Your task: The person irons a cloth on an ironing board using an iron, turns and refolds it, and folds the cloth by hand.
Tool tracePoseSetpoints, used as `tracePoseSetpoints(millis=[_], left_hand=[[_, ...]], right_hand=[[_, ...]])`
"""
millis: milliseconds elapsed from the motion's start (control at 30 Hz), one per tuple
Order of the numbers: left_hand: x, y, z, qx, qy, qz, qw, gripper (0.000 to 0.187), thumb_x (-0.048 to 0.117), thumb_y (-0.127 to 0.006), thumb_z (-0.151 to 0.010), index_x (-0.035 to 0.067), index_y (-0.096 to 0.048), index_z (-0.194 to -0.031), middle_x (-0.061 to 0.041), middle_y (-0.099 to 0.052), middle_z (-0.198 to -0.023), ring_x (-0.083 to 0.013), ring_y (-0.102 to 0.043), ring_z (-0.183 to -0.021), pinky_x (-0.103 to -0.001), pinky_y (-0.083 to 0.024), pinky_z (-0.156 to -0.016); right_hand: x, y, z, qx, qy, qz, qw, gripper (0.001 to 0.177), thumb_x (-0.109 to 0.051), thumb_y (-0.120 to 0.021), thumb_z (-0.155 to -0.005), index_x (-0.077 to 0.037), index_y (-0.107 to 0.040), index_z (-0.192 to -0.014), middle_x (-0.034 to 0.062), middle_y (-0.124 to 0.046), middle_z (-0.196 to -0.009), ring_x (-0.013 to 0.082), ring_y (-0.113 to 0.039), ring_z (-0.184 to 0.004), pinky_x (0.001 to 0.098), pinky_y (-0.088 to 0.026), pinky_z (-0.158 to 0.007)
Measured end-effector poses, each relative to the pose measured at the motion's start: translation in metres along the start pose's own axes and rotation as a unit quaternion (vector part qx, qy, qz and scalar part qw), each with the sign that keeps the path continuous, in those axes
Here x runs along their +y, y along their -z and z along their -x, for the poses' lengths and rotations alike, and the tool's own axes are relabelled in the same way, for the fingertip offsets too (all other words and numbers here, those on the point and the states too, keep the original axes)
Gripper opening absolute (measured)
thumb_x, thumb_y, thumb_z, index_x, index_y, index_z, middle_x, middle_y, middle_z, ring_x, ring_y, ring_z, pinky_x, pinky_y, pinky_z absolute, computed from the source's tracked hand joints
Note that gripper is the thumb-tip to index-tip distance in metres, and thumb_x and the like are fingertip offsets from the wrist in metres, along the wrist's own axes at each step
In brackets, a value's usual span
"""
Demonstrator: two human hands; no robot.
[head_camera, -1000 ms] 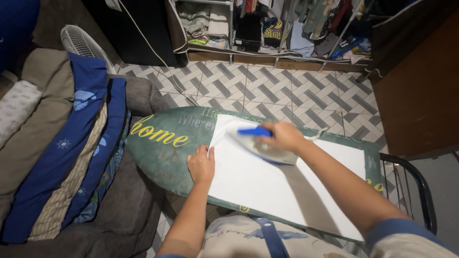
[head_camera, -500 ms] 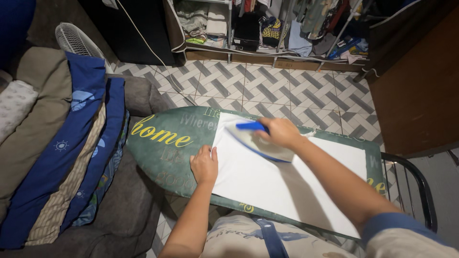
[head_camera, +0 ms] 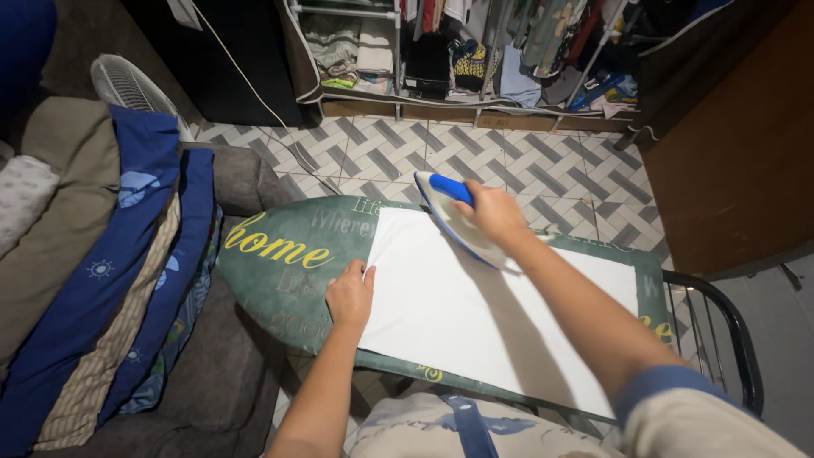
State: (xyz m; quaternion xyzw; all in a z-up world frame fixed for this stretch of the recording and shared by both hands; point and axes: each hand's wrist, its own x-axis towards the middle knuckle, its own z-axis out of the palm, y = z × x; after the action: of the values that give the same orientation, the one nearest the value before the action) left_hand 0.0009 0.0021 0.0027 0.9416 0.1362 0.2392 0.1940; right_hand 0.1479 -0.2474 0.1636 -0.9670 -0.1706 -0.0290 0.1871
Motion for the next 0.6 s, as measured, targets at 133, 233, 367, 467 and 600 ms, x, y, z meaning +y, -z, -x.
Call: tracePoseSetpoints(millis=[133, 233, 367, 467, 600], left_hand=[[0.001, 0.013, -0.005, -0.030, 0.025, 0.020, 0.999, 0.027, 0.038, -0.068, -0.094, 0.011, -0.069, -0.090, -0.013, -0.073, -0.085, -0.0385, -0.068, -0.075, -0.049, -0.052, -0.071], [0.002, 0.028, 0.008, -0.045, 0.097, 0.063, 0.992, 0.031, 0.039, -0.064, -0.098, 0.010, -0.069, -0.087, -0.013, -0.073, -0.082, -0.0388, -0.069, -0.075, -0.052, -0.052, -0.066], [-0.010, 0.042, 0.055, -0.010, 0.043, 0.004, 0.999, 0.029, 0.039, -0.066, -0.092, 0.011, -0.070, -0.088, -0.012, -0.073, -0.080, -0.0369, -0.069, -0.072, -0.050, -0.052, -0.068], [-0.016, 0.034, 0.071, 0.047, 0.000, -0.021, 0.999, 0.027, 0.037, -0.068, -0.093, 0.011, -0.068, -0.087, -0.012, -0.073, -0.079, -0.0355, -0.068, -0.069, -0.049, -0.051, -0.068], [-0.024, 0.036, 0.068, 0.036, 0.033, 0.011, 0.999, 0.030, 0.040, -0.072, -0.092, 0.011, -0.067, -0.084, -0.012, -0.072, -0.073, -0.0376, -0.068, -0.067, -0.048, -0.051, -0.065]], right_hand=[[0.018, 0.025, 0.045, -0.082, 0.072, -0.050, 0.993, 0.040, -0.039, -0.073, -0.086, -0.021, -0.073, -0.121, 0.0107, -0.078, -0.100, 0.0311, -0.075, -0.086, 0.0440, -0.058, -0.080], [0.012, 0.012, 0.104, -0.066, 0.236, -0.034, 0.969, 0.049, -0.040, -0.077, -0.081, -0.016, -0.071, -0.123, 0.0150, -0.076, -0.098, 0.0359, -0.072, -0.085, 0.0458, -0.057, -0.074], [-0.012, 0.006, 0.139, -0.139, 0.131, 0.005, 0.982, 0.047, -0.043, -0.074, -0.085, -0.019, -0.068, -0.125, 0.0116, -0.076, -0.096, 0.0337, -0.072, -0.081, 0.0461, -0.056, -0.073], [-0.018, 0.018, 0.140, -0.136, 0.063, -0.014, 0.989, 0.038, -0.042, -0.072, -0.089, -0.022, -0.072, -0.121, 0.0101, -0.077, -0.091, 0.0322, -0.072, -0.081, 0.0448, -0.056, -0.076], [-0.013, 0.027, 0.141, -0.222, 0.192, -0.054, 0.954, 0.045, -0.044, -0.076, -0.079, -0.024, -0.073, -0.119, 0.0094, -0.078, -0.086, 0.0298, -0.072, -0.074, 0.0427, -0.056, -0.071]])
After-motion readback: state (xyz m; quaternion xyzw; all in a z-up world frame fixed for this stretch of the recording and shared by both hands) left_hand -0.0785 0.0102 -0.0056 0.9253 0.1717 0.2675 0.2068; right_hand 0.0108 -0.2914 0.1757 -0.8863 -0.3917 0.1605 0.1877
